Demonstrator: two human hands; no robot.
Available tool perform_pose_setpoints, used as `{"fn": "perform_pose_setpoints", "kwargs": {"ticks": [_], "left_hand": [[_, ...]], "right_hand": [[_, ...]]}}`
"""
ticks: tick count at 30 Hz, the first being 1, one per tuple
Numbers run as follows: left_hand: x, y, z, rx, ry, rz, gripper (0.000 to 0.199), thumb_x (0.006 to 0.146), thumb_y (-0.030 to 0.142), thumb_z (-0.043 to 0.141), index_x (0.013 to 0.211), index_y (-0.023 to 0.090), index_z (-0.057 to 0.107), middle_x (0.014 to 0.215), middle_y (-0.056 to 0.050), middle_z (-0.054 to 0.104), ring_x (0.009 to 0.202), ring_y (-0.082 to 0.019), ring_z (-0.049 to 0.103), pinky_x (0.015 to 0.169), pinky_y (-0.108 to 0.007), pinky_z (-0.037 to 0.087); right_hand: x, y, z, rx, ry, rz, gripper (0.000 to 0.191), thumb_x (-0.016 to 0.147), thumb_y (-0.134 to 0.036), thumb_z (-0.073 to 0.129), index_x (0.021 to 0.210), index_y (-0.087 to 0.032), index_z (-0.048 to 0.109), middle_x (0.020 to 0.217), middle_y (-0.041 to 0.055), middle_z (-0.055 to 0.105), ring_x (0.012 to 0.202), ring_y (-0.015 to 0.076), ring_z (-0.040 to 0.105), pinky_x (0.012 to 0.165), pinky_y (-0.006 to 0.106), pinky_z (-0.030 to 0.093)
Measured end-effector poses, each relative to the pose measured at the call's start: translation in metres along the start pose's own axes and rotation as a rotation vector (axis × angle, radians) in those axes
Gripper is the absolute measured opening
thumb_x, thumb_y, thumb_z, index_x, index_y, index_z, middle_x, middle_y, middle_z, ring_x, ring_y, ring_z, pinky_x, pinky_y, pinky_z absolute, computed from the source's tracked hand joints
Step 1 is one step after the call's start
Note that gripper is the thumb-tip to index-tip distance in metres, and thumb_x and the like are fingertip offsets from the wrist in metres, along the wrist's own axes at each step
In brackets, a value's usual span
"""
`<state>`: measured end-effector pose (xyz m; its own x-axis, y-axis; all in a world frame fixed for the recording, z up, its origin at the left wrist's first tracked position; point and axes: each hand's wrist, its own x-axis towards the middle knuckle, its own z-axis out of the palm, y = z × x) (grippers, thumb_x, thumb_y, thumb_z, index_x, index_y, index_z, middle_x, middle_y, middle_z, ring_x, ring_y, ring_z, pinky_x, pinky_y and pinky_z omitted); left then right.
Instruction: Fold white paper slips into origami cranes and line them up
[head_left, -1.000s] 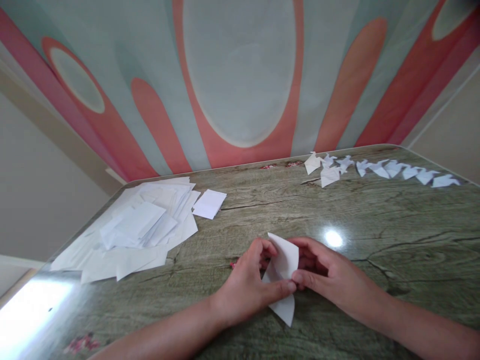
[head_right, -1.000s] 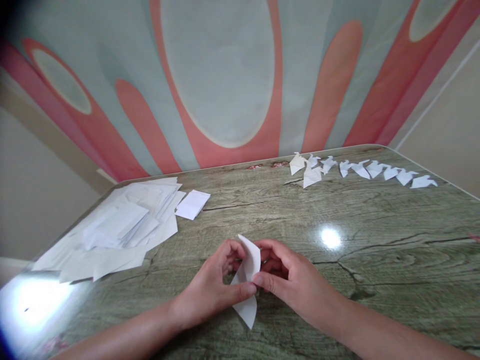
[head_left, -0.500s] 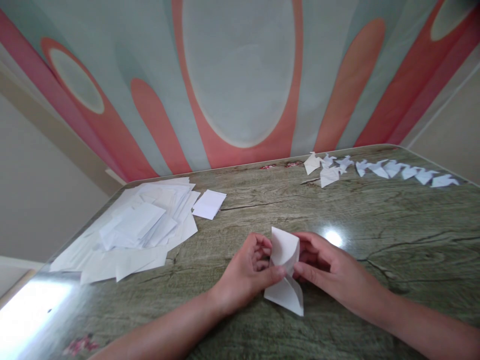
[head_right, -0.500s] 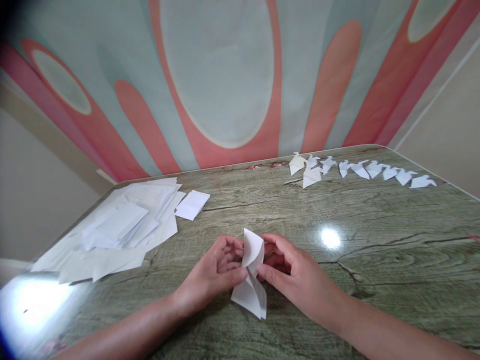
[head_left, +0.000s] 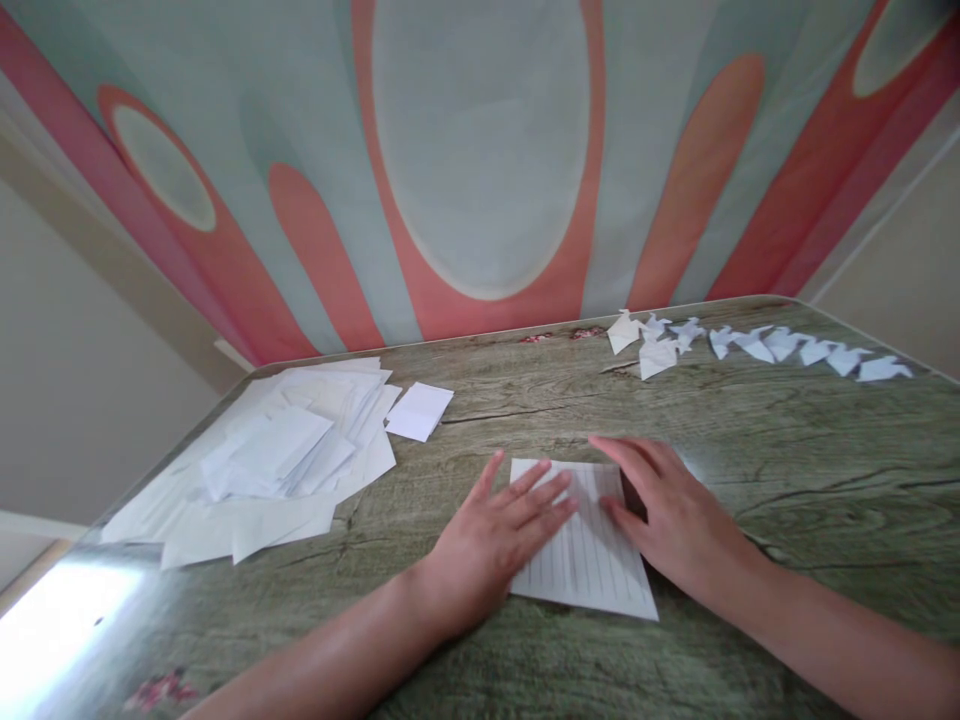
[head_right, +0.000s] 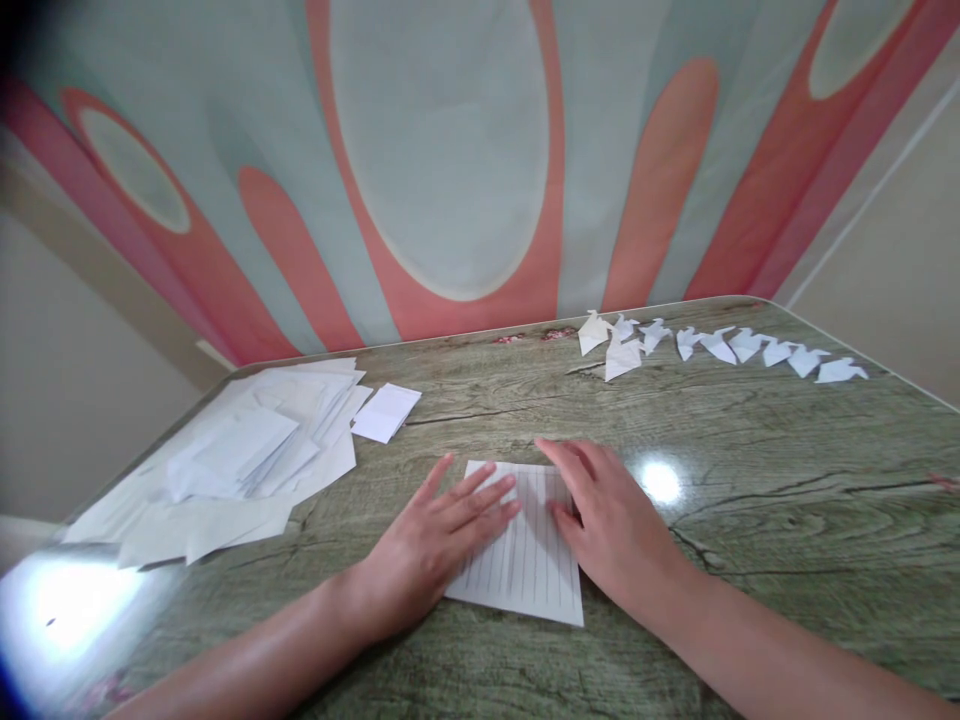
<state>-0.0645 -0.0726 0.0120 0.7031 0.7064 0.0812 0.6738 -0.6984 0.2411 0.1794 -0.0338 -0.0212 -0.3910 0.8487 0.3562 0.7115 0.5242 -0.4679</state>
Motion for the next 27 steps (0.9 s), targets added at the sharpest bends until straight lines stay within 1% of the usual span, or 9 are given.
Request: {"fn": "perform_pose_setpoints", "kwargs": {"ticks": [2, 5, 7, 9, 11, 16, 20, 23, 27], "left_hand": [[-0.004, -0.003, -0.001, 0.034, -0.098, 0.039, 0.06, 0.087, 0.003, 0.04, 0.144, 0.021, 0.035, 0.148, -0.009, 0.042, 0.14, -0.024, 0.032, 0.118, -0.055, 0.008], [-0.009, -0.003, -0.004, 0.06, -0.163, -0.013, 0.052, 0.092, 0.011, 0.038, 0.143, 0.016, 0.035, 0.151, -0.013, 0.036, 0.141, -0.023, 0.03, 0.118, -0.05, 0.011], [-0.013, 0.003, -0.006, 0.062, -0.19, -0.055, 0.054, 0.096, 0.03, 0.041, 0.146, 0.013, 0.03, 0.154, -0.015, 0.029, 0.145, -0.024, 0.021, 0.119, -0.047, 0.01], [-0.015, 0.011, -0.008, 0.071, -0.19, -0.093, 0.079, 0.09, 0.058, 0.044, 0.148, 0.009, 0.024, 0.155, -0.019, 0.021, 0.146, -0.028, 0.011, 0.118, -0.049, 0.01], [-0.016, 0.018, -0.008, 0.108, -0.183, -0.136, 0.088, 0.086, 0.068, 0.041, 0.148, 0.008, 0.022, 0.156, -0.021, 0.018, 0.146, -0.031, 0.008, 0.117, -0.051, 0.011], [-0.011, 0.02, -0.005, 0.182, -0.204, -0.198, 0.068, 0.091, 0.056, 0.045, 0.144, 0.013, 0.035, 0.148, -0.017, 0.04, 0.134, -0.033, 0.038, 0.108, -0.049, 0.029], [-0.013, 0.015, -0.013, 0.101, -0.227, -0.155, 0.08, 0.086, 0.062, 0.05, 0.147, 0.014, 0.029, 0.152, -0.018, 0.032, 0.137, -0.035, 0.033, 0.109, -0.052, 0.029], [-0.016, 0.012, -0.02, -0.001, -0.211, -0.162, 0.083, 0.083, 0.063, 0.054, 0.148, 0.018, 0.028, 0.153, -0.017, 0.03, 0.138, -0.035, 0.031, 0.11, -0.055, 0.026], [-0.015, 0.009, -0.017, -0.032, -0.146, -0.188, 0.066, 0.086, 0.045, 0.059, 0.143, 0.021, 0.038, 0.15, -0.013, 0.037, 0.134, -0.033, 0.038, 0.108, -0.054, 0.03]], "right_hand": [[-0.001, 0.004, -0.001, -0.072, -0.024, -0.184, 0.045, 0.088, -0.009, 0.047, 0.13, -0.023, 0.054, 0.14, 0.0108, 0.048, 0.133, 0.0292, 0.039, 0.105, 0.051, 0.038], [-0.004, 0.008, -0.003, -0.106, -0.187, -0.363, 0.047, 0.091, -0.005, 0.039, 0.131, -0.024, 0.054, 0.144, 0.0068, 0.048, 0.138, 0.0258, 0.035, 0.11, 0.056, 0.03], [-0.006, 0.009, -0.003, -0.093, -0.285, -0.38, 0.046, 0.094, -0.012, 0.04, 0.138, -0.025, 0.047, 0.143, 0.0058, 0.05, 0.136, 0.0244, 0.039, 0.111, 0.058, 0.028], [-0.009, 0.008, -0.005, -0.083, -0.326, -0.344, 0.047, 0.096, -0.024, 0.045, 0.142, -0.027, 0.041, 0.144, 0.0062, 0.048, 0.135, 0.0259, 0.041, 0.11, 0.06, 0.027], [-0.012, 0.005, -0.009, -0.089, -0.339, -0.32, 0.055, 0.093, -0.037, 0.051, 0.145, -0.028, 0.036, 0.146, 0.0072, 0.046, 0.135, 0.0291, 0.04, 0.109, 0.063, 0.027], [-0.023, 0.0, -0.02, -0.135, -0.359, -0.327, 0.083, 0.08, -0.056, 0.063, 0.15, -0.029, 0.027, 0.15, 0.0087, 0.039, 0.134, 0.0348, 0.039, 0.109, 0.064, 0.026], [-0.024, 0.001, -0.022, -0.154, -0.356, -0.322, 0.092, 0.074, -0.056, 0.069, 0.15, -0.027, 0.026, 0.148, 0.0095, 0.042, 0.131, 0.0357, 0.042, 0.108, 0.062, 0.027], [-0.017, 0.002, -0.019, -0.143, -0.315, -0.331, 0.079, 0.078, -0.05, 0.068, 0.146, -0.026, 0.035, 0.139, 0.0096, 0.053, 0.125, 0.0336, 0.048, 0.106, 0.06, 0.031], [-0.007, 0.001, -0.015, -0.161, -0.239, -0.373, 0.048, 0.087, -0.016, 0.056, 0.133, -0.028, 0.051, 0.121, 0.0055, 0.064, 0.116, 0.0267, 0.054, 0.105, 0.058, 0.03]]}}
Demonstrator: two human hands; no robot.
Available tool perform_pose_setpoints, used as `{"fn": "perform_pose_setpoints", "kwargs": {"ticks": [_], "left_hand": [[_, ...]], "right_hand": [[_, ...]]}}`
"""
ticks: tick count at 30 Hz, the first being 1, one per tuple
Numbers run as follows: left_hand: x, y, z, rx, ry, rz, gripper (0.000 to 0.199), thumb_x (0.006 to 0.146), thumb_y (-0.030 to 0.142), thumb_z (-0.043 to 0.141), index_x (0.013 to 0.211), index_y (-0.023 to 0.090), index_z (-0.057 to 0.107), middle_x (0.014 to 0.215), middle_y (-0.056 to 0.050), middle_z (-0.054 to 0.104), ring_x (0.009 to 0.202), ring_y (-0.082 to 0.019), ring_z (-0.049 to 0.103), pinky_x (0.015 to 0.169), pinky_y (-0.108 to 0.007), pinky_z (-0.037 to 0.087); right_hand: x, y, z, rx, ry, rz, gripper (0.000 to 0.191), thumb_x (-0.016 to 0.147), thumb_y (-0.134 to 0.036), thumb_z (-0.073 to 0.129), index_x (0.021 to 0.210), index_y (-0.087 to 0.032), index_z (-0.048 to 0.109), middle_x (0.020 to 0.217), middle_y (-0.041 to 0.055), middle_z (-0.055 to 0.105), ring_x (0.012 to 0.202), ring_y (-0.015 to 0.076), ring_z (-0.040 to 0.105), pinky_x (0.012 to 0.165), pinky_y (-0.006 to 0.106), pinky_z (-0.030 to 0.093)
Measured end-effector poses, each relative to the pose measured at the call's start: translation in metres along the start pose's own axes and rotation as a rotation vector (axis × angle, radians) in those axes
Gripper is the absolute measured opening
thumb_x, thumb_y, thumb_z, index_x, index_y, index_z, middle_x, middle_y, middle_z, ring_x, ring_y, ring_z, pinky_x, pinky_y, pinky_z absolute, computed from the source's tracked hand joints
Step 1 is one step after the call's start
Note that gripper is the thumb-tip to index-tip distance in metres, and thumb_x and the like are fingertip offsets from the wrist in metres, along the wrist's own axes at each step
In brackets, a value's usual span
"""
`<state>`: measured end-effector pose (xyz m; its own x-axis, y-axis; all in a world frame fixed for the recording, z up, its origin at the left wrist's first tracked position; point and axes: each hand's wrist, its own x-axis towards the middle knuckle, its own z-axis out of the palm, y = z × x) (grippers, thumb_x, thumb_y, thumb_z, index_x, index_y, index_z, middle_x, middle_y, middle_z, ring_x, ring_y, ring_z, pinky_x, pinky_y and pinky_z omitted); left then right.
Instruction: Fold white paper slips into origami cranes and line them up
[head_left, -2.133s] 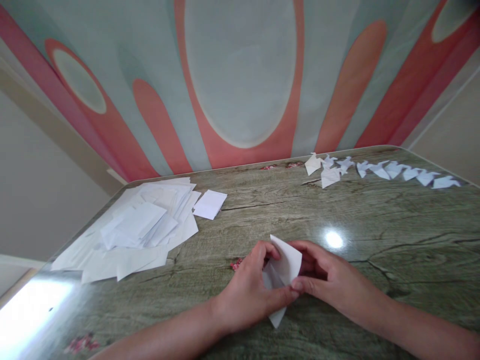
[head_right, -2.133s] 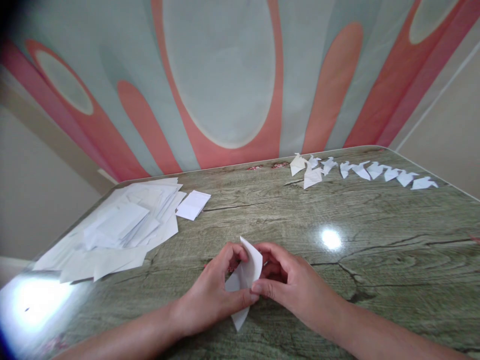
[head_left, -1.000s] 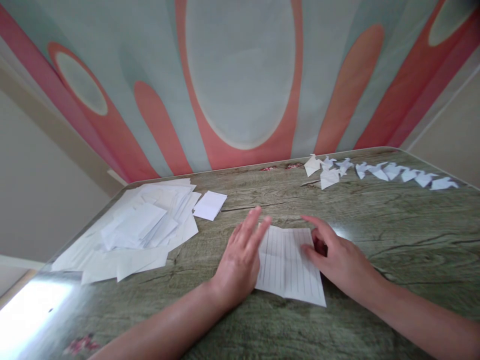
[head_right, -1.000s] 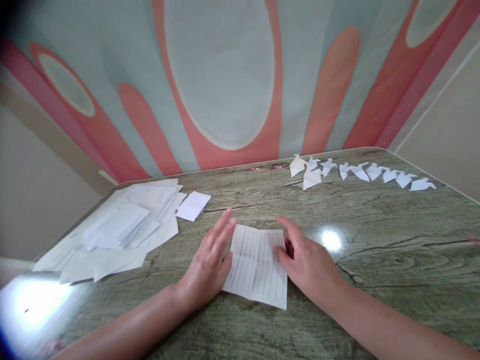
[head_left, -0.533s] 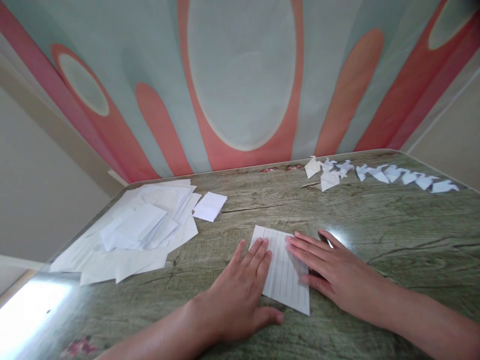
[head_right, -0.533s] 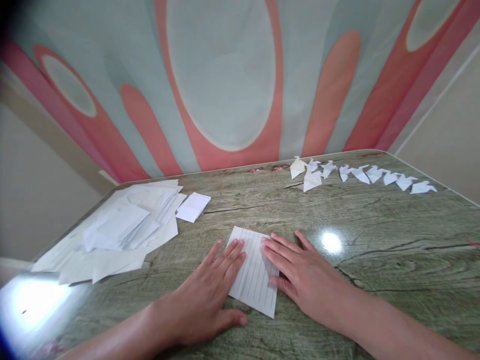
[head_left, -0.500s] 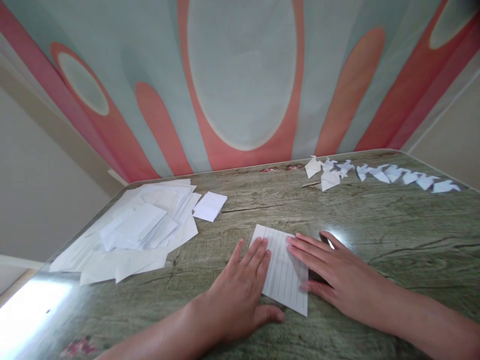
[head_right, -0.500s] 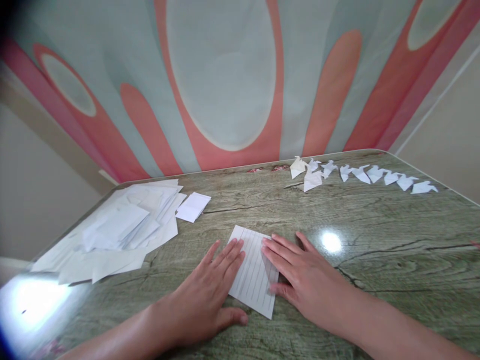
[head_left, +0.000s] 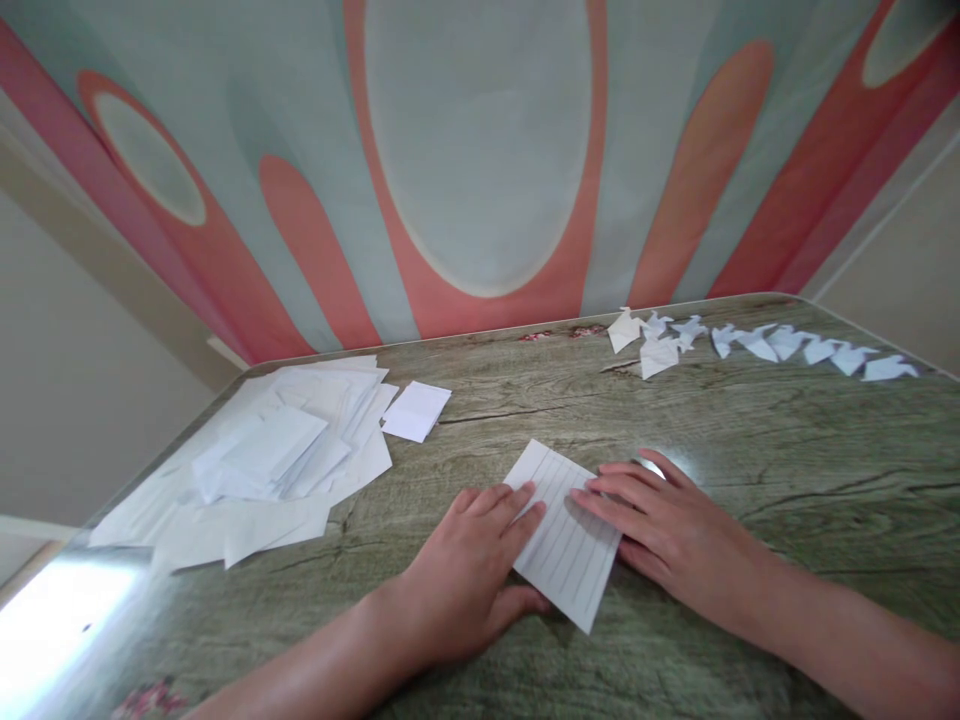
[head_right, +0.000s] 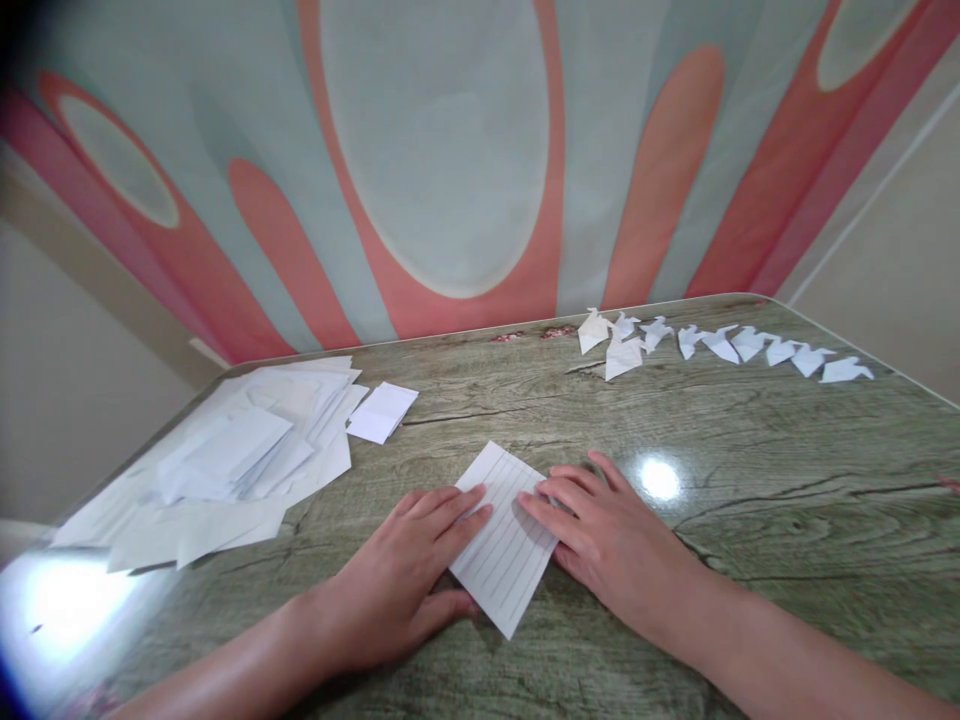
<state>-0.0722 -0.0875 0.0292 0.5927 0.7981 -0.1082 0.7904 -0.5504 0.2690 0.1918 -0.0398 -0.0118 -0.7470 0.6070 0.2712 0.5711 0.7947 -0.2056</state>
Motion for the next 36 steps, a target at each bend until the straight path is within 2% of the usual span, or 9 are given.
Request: {"fn": "perform_pose_setpoints", "kwargs": {"ticks": [2, 4, 6, 9, 15, 19, 24, 29, 36], "left_hand": [[0.004, 0.0, 0.005, 0.04, 0.023, -0.011, 0.056, 0.087, 0.027, 0.055, 0.141, 0.021, 0.041, 0.149, -0.012, 0.04, 0.131, -0.032, 0.042, 0.107, -0.052, 0.034], [0.008, 0.002, 0.011, 0.08, 0.029, -0.009, 0.055, 0.085, 0.017, 0.053, 0.14, 0.019, 0.043, 0.148, -0.01, 0.042, 0.13, -0.031, 0.043, 0.106, -0.05, 0.036], [0.01, 0.004, 0.015, 0.096, 0.035, 0.006, 0.054, 0.085, 0.017, 0.054, 0.138, 0.018, 0.045, 0.147, -0.011, 0.043, 0.129, -0.032, 0.044, 0.105, -0.049, 0.037], [0.009, 0.004, 0.018, 0.068, 0.083, 0.03, 0.046, 0.086, 0.019, 0.054, 0.132, 0.016, 0.052, 0.143, -0.011, 0.048, 0.127, -0.032, 0.046, 0.104, -0.048, 0.039], [0.002, -0.008, 0.019, -0.109, 0.3, -0.01, 0.022, 0.09, 0.019, 0.052, 0.104, 0.022, 0.069, 0.118, -0.006, 0.067, 0.108, -0.024, 0.06, 0.093, -0.042, 0.043], [0.006, -0.012, 0.015, -0.197, 0.352, -0.119, 0.014, 0.089, 0.022, 0.058, 0.082, 0.021, 0.07, 0.096, -0.004, 0.069, 0.092, -0.02, 0.061, 0.085, -0.036, 0.042], [0.013, -0.017, 0.013, -0.195, 0.313, -0.252, 0.023, 0.087, 0.031, 0.062, 0.069, 0.018, 0.064, 0.074, -0.002, 0.064, 0.079, -0.018, 0.058, 0.075, -0.032, 0.038], [0.013, -0.019, 0.014, -0.103, 0.259, -0.271, 0.028, 0.091, 0.03, 0.057, 0.068, 0.017, 0.063, 0.074, -0.002, 0.064, 0.078, -0.018, 0.057, 0.073, -0.031, 0.035], [0.012, -0.014, 0.011, -0.028, 0.18, -0.293, 0.029, 0.092, 0.035, 0.055, 0.07, 0.017, 0.061, 0.076, -0.002, 0.063, 0.079, -0.019, 0.057, 0.072, -0.031, 0.034]], "right_hand": [[0.003, -0.002, -0.001, -0.037, 0.036, -0.022, 0.048, 0.086, -0.007, 0.05, 0.129, -0.028, 0.055, 0.118, 0.0041, 0.065, 0.119, 0.0272, 0.052, 0.106, 0.06, 0.027], [0.004, -0.006, -0.001, -0.057, 0.059, -0.053, 0.045, 0.085, -0.005, 0.05, 0.125, -0.026, 0.059, 0.119, 0.0048, 0.065, 0.121, 0.0293, 0.049, 0.106, 0.06, 0.028], [0.004, -0.009, -0.001, -0.047, 0.057, -0.08, 0.038, 0.085, -0.006, 0.05, 0.118, -0.021, 0.063, 0.117, 0.0077, 0.065, 0.116, 0.03, 0.053, 0.099, 0.055, 0.039], [0.002, -0.01, 0.001, -0.01, 0.048, -0.087, 0.03, 0.089, -0.007, 0.046, 0.11, -0.014, 0.066, 0.107, 0.0115, 0.067, 0.096, 0.0264, 0.06, 0.081, 0.045, 0.051], [-0.003, -0.003, -0.002, 0.096, 0.056, -0.011, 0.023, 0.093, -0.013, 0.047, 0.098, -0.018, 0.069, 0.098, 0.0086, 0.066, 0.087, 0.0224, 0.06, 0.075, 0.038, 0.052], [-0.002, -0.001, -0.003, 0.107, 0.037, 0.093, 0.023, 0.095, -0.02, 0.048, 0.083, -0.017, 0.067, 0.086, 0.0071, 0.064, 0.081, 0.0208, 0.058, 0.073, 0.037, 0.049], [0.003, 0.012, 0.007, 0.163, 0.086, 0.208, 0.029, 0.097, -0.029, 0.046, 0.077, -0.018, 0.063, 0.079, 0.005, 0.061, 0.074, 0.0179, 0.056, 0.067, 0.033, 0.044], [0.002, 0.015, 0.008, 0.203, 0.106, 0.249, 0.028, 0.097, -0.031, 0.048, 0.076, -0.019, 0.061, 0.076, 0.0024, 0.06, 0.073, 0.0171, 0.055, 0.067, 0.032, 0.04], [-0.002, 0.013, 0.004, 0.199, 0.016, 0.36, 0.022, 0.093, -0.031, 0.054, 0.074, -0.021, 0.06, 0.074, 0.0, 0.058, 0.073, 0.0181, 0.055, 0.066, 0.032, 0.038]]}}
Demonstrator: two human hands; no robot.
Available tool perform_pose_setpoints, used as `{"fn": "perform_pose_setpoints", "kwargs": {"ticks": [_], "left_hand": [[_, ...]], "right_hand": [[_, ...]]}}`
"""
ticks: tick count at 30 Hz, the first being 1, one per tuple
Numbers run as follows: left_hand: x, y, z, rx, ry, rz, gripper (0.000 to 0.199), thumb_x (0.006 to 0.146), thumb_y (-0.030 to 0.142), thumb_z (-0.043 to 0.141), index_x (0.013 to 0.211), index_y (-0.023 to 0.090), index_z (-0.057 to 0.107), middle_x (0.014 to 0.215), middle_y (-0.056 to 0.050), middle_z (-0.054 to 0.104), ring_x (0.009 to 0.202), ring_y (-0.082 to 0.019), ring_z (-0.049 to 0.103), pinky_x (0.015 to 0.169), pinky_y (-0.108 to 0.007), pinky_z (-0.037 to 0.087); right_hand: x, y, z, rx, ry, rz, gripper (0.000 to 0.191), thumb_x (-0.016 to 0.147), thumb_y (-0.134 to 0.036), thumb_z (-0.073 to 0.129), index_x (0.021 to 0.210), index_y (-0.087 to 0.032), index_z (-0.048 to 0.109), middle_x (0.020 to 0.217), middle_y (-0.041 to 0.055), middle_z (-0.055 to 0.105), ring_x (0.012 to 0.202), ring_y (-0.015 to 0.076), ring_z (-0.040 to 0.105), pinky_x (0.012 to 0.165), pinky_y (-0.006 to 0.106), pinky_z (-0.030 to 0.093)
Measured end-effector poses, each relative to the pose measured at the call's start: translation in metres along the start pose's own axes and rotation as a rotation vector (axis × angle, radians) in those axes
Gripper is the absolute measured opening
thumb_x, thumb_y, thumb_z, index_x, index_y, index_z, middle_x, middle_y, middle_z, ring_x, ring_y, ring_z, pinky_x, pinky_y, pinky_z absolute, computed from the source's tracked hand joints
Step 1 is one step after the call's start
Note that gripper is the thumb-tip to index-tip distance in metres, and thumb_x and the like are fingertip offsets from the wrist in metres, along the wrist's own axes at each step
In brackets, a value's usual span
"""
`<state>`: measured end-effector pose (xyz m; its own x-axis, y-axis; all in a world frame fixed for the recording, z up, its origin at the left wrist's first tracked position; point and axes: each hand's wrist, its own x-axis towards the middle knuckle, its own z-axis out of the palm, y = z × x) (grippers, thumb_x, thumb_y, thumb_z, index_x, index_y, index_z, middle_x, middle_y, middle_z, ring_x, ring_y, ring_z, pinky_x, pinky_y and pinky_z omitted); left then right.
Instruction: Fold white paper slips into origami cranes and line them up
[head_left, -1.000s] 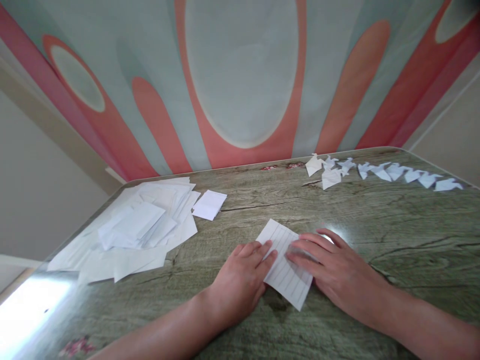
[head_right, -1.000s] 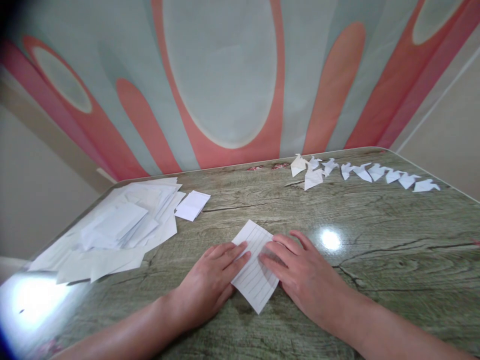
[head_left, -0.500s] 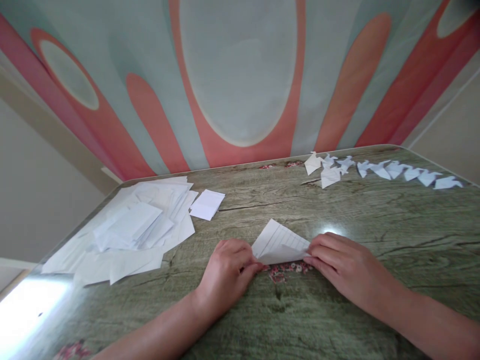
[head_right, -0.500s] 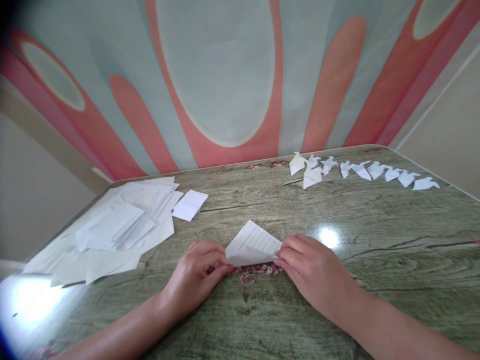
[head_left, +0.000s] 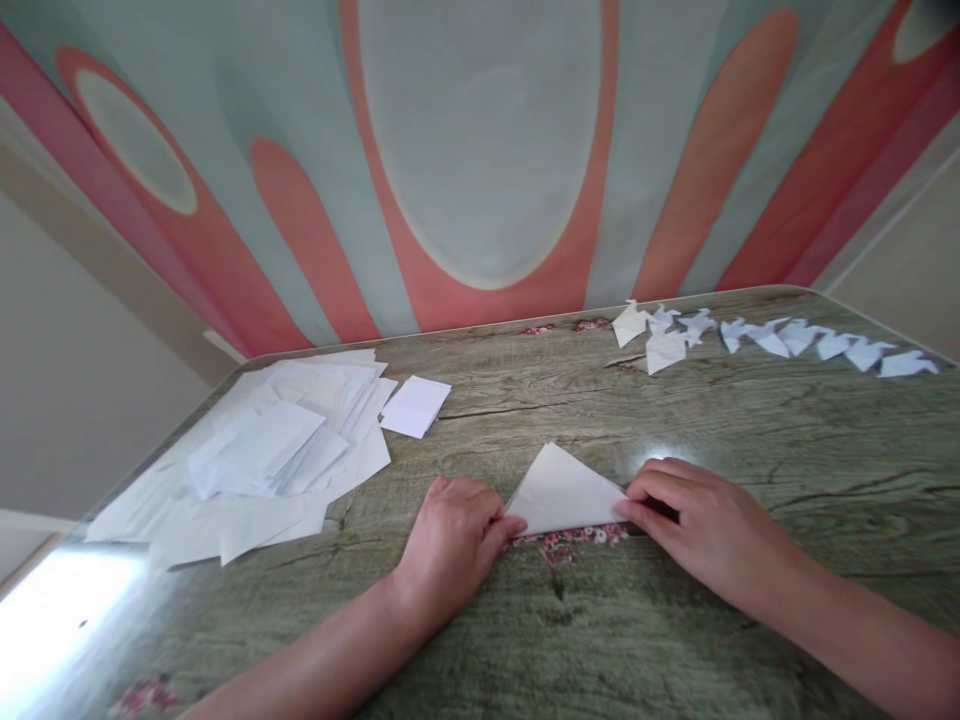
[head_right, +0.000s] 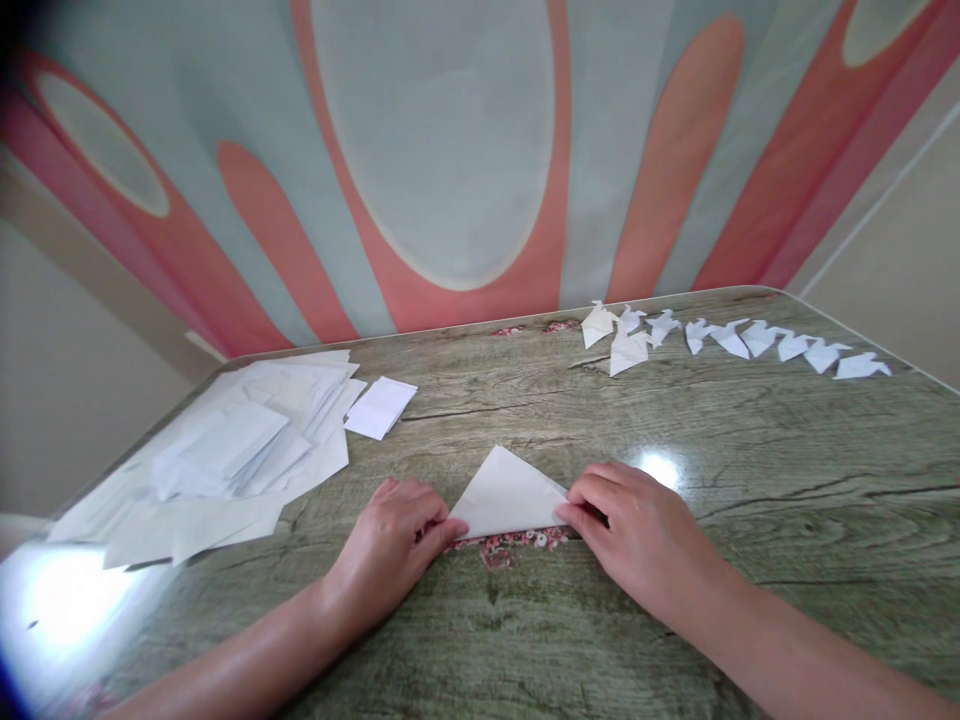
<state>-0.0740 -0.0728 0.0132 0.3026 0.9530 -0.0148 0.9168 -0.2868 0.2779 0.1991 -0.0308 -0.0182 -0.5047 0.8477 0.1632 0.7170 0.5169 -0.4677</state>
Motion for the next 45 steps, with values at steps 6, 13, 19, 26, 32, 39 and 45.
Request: {"fn": "perform_pose_setpoints", "kwargs": {"ticks": [6, 13, 19, 26, 32, 39, 45], "left_hand": [[0.002, 0.0, 0.0, 0.055, -0.004, 0.012, 0.032, 0.095, 0.034, 0.049, 0.071, 0.017, 0.06, 0.078, -0.004, 0.063, 0.079, -0.019, 0.056, 0.071, -0.031, 0.034], [0.004, -0.003, 0.002, 0.086, -0.002, 0.015, 0.033, 0.094, 0.036, 0.049, 0.069, 0.017, 0.059, 0.076, -0.003, 0.062, 0.076, -0.018, 0.056, 0.071, -0.032, 0.033], [0.005, -0.004, 0.002, 0.104, -0.012, 0.027, 0.035, 0.095, 0.038, 0.048, 0.069, 0.017, 0.059, 0.075, -0.003, 0.062, 0.075, -0.018, 0.056, 0.069, -0.032, 0.033], [0.007, -0.005, 0.003, 0.143, -0.035, 0.03, 0.038, 0.097, 0.039, 0.044, 0.07, 0.017, 0.059, 0.076, -0.003, 0.062, 0.076, -0.019, 0.056, 0.069, -0.032, 0.033], [0.008, -0.004, 0.002, 0.156, -0.04, 0.028, 0.038, 0.096, 0.039, 0.045, 0.069, 0.017, 0.059, 0.075, -0.003, 0.062, 0.074, -0.018, 0.056, 0.068, -0.031, 0.033], [0.008, -0.004, 0.001, 0.168, -0.031, 0.04, 0.037, 0.096, 0.038, 0.044, 0.069, 0.017, 0.059, 0.075, -0.004, 0.062, 0.073, -0.018, 0.056, 0.067, -0.03, 0.035], [0.006, 0.0, -0.005, 0.133, 0.038, 0.194, 0.027, 0.097, 0.025, 0.046, 0.122, 0.023, 0.055, 0.119, -0.007, 0.062, 0.105, -0.023, 0.055, 0.083, -0.035, 0.037]], "right_hand": [[0.005, 0.006, 0.004, -0.083, 0.023, -0.01, 0.028, 0.095, -0.035, 0.05, 0.071, -0.021, 0.057, 0.072, 0.0004, 0.057, 0.071, 0.0184, 0.054, 0.067, 0.032, 0.038], [0.007, 0.003, 0.005, -0.161, 0.015, 0.003, 0.023, 0.094, -0.032, 0.051, 0.074, -0.021, 0.057, 0.075, 0.0014, 0.058, 0.074, 0.0195, 0.054, 0.069, 0.033, 0.038], [0.007, 0.002, 0.005, -0.21, -0.004, -0.015, 0.022, 0.094, -0.028, 0.049, 0.076, -0.02, 0.058, 0.076, 0.0027, 0.058, 0.076, 0.0206, 0.055, 0.072, 0.034, 0.039], [0.008, 0.0, 0.004, -0.237, -0.004, -0.03, 0.02, 0.094, -0.024, 0.048, 0.079, -0.019, 0.06, 0.077, 0.0034, 0.058, 0.078, 0.0215, 0.055, 0.073, 0.035, 0.039], [0.01, -0.004, 0.003, -0.263, -0.013, -0.006, 0.02, 0.094, -0.023, 0.049, 0.077, -0.019, 0.058, 0.076, 0.0033, 0.058, 0.077, 0.0214, 0.055, 0.072, 0.035, 0.038], [0.009, -0.005, 0.003, -0.273, 0.015, -0.032, 0.02, 0.094, -0.022, 0.047, 0.076, -0.019, 0.058, 0.076, 0.0037, 0.058, 0.077, 0.021, 0.055, 0.071, 0.034, 0.037], [0.01, -0.004, 0.005, -0.296, 0.067, -0.062, 0.023, 0.094, -0.023, 0.048, 0.072, -0.02, 0.055, 0.072, 0.0027, 0.058, 0.073, 0.0199, 0.055, 0.067, 0.032, 0.036]]}}
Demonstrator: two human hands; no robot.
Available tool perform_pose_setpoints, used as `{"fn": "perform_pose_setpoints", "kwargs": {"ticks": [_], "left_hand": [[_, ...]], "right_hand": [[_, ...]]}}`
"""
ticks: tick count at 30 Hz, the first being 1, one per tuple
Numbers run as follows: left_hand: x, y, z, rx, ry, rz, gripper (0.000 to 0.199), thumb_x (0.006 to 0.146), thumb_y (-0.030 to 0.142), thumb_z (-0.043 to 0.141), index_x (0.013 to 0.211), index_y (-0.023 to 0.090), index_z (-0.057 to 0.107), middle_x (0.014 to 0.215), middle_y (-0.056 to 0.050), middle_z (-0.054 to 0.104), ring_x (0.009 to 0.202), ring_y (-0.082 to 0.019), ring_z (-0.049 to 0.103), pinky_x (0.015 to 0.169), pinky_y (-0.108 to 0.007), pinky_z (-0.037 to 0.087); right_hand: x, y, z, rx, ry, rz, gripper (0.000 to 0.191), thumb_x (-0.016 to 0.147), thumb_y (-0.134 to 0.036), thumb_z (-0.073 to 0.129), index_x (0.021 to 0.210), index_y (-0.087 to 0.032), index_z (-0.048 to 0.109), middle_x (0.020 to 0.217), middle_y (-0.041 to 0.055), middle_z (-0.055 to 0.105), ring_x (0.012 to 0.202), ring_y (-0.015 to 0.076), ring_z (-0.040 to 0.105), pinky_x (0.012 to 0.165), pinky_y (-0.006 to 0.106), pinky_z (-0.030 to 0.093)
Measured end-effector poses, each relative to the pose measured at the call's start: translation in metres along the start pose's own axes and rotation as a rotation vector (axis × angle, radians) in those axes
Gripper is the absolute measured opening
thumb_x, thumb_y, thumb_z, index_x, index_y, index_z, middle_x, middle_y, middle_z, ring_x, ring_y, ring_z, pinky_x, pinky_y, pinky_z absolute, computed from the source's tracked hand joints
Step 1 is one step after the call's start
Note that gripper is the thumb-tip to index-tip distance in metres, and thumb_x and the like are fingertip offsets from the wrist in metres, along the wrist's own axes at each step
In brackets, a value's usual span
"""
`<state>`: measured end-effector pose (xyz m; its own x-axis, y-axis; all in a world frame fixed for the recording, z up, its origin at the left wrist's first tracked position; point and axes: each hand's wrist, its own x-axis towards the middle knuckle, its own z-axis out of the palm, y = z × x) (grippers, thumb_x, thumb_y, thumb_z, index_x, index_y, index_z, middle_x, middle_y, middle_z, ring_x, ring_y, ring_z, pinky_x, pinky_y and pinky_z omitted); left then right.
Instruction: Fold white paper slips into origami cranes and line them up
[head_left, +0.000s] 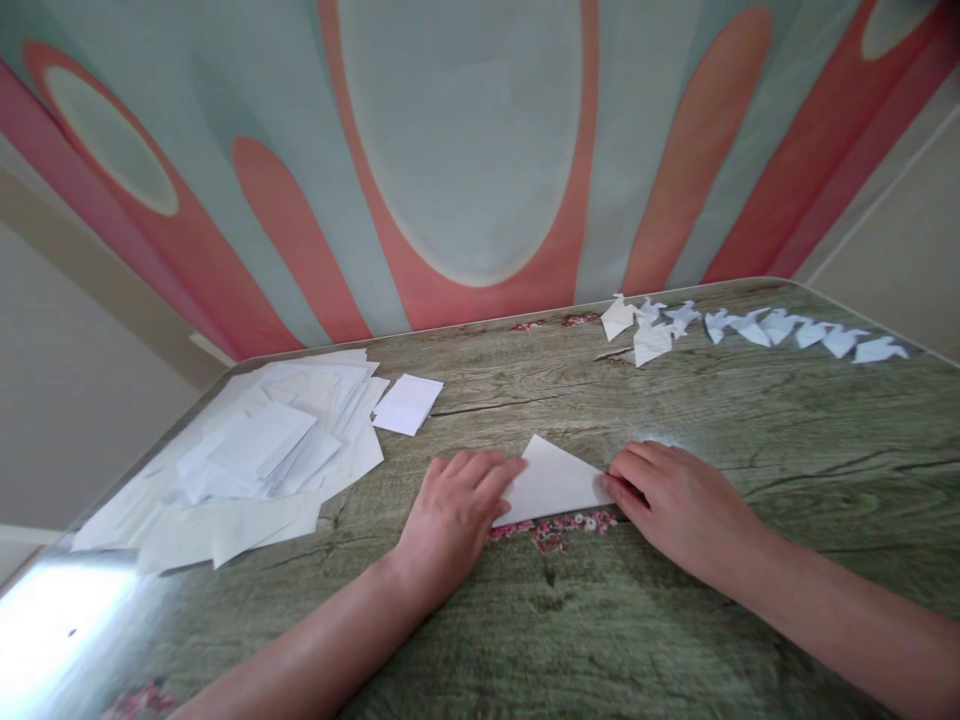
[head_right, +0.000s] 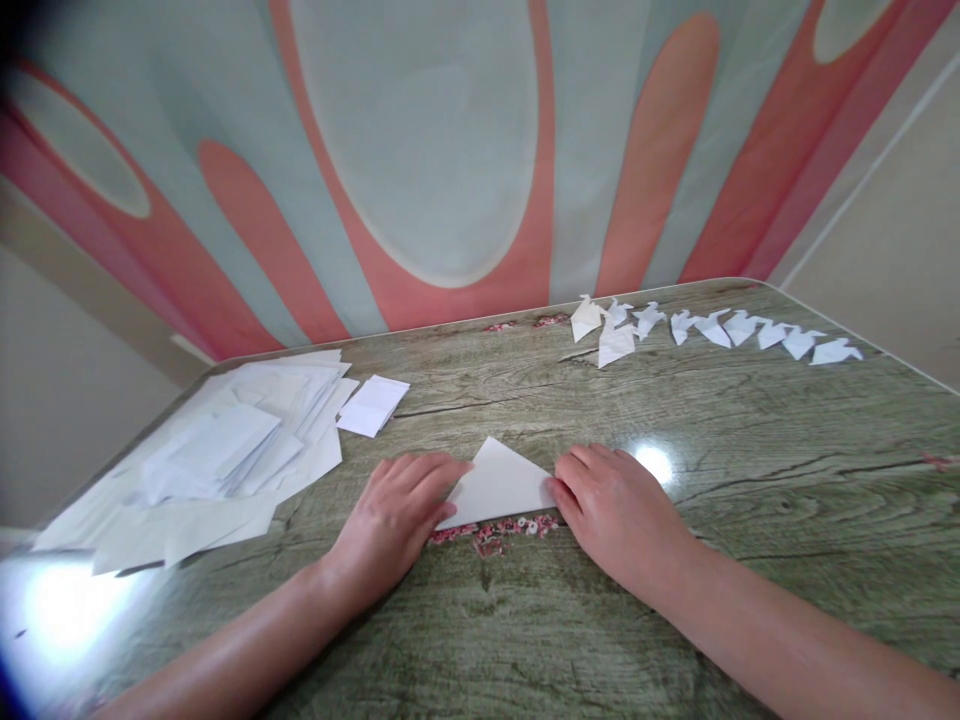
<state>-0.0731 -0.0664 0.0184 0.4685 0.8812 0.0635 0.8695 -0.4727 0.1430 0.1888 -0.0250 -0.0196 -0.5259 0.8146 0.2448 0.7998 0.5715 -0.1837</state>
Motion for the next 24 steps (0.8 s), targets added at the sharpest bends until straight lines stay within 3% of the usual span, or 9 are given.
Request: {"fn": "perform_pose_setpoints", "kwargs": {"ticks": [3, 5, 8, 10, 12, 17, 24], "left_hand": [[-0.002, 0.003, -0.003, -0.005, -0.113, 0.263, 0.042, 0.099, 0.019, 0.04, 0.139, 0.034, 0.04, 0.136, -0.002, 0.055, 0.117, -0.022, 0.05, 0.09, -0.037, 0.033], [-0.003, 0.005, -0.004, 0.028, -0.169, 0.324, 0.044, 0.099, 0.019, 0.04, 0.141, 0.033, 0.037, 0.14, -0.002, 0.052, 0.12, -0.023, 0.048, 0.092, -0.04, 0.031], [-0.005, 0.007, -0.004, 0.064, -0.187, 0.315, 0.046, 0.099, 0.018, 0.039, 0.143, 0.031, 0.035, 0.143, -0.002, 0.049, 0.123, -0.024, 0.046, 0.094, -0.042, 0.03], [-0.005, 0.008, -0.004, 0.074, -0.189, 0.312, 0.045, 0.099, 0.019, 0.04, 0.142, 0.03, 0.036, 0.143, -0.003, 0.049, 0.123, -0.024, 0.046, 0.094, -0.041, 0.032], [-0.005, 0.008, -0.003, 0.086, -0.183, 0.308, 0.045, 0.099, 0.019, 0.04, 0.142, 0.029, 0.037, 0.142, -0.004, 0.049, 0.123, -0.025, 0.046, 0.094, -0.041, 0.033], [-0.006, 0.014, -0.002, 0.113, -0.188, 0.276, 0.047, 0.097, 0.019, 0.041, 0.143, 0.028, 0.035, 0.142, -0.006, 0.049, 0.124, -0.026, 0.045, 0.097, -0.042, 0.034], [-0.016, 0.021, -0.011, 0.198, -0.273, 0.184, 0.044, 0.094, 0.017, 0.042, 0.138, 0.022, 0.045, 0.147, -0.008, 0.044, 0.129, -0.028, 0.044, 0.101, -0.048, 0.035]], "right_hand": [[0.001, 0.0, -0.002, -0.015, -0.017, 0.014, 0.022, 0.093, -0.024, 0.05, 0.072, -0.02, 0.056, 0.072, 0.0028, 0.058, 0.073, 0.0203, 0.055, 0.067, 0.033, 0.037], [0.001, -0.003, -0.005, -0.035, -0.019, 0.027, 0.02, 0.092, -0.022, 0.05, 0.073, -0.019, 0.057, 0.074, 0.0037, 0.06, 0.074, 0.0209, 0.056, 0.067, 0.034, 0.038], [-0.005, -0.014, -0.008, -0.058, 0.045, -0.048, 0.015, 0.092, -0.015, 0.048, 0.092, -0.016, 0.063, 0.095, 0.008, 0.066, 0.091, 0.0241, 0.057, 0.079, 0.039, 0.041], [-0.012, -0.026, -0.006, -0.04, 0.074, -0.199, 0.025, 0.092, -0.012, 0.045, 0.112, -0.016, 0.061, 0.117, 0.0086, 0.064, 0.11, 0.0255, 0.052, 0.094, 0.044, 0.037], [-0.018, -0.036, -0.002, -0.039, 0.089, -0.349, 0.034, 0.093, -0.013, 0.043, 0.124, -0.015, 0.057, 0.126, 0.0091, 0.062, 0.117, 0.0252, 0.049, 0.104, 0.05, 0.029], [-0.025, -0.043, 0.001, -0.16, 0.029, -0.369, 0.038, 0.089, -0.015, 0.044, 0.123, -0.011, 0.06, 0.129, 0.0116, 0.061, 0.117, 0.0303, 0.049, 0.106, 0.063, 0.025], [-0.025, -0.031, -0.01, -0.242, 0.004, -0.292, 0.038, 0.081, -0.009, 0.047, 0.112, -0.014, 0.068, 0.123, 0.0123, 0.065, 0.107, 0.0302, 0.056, 0.102, 0.062, 0.033]]}}
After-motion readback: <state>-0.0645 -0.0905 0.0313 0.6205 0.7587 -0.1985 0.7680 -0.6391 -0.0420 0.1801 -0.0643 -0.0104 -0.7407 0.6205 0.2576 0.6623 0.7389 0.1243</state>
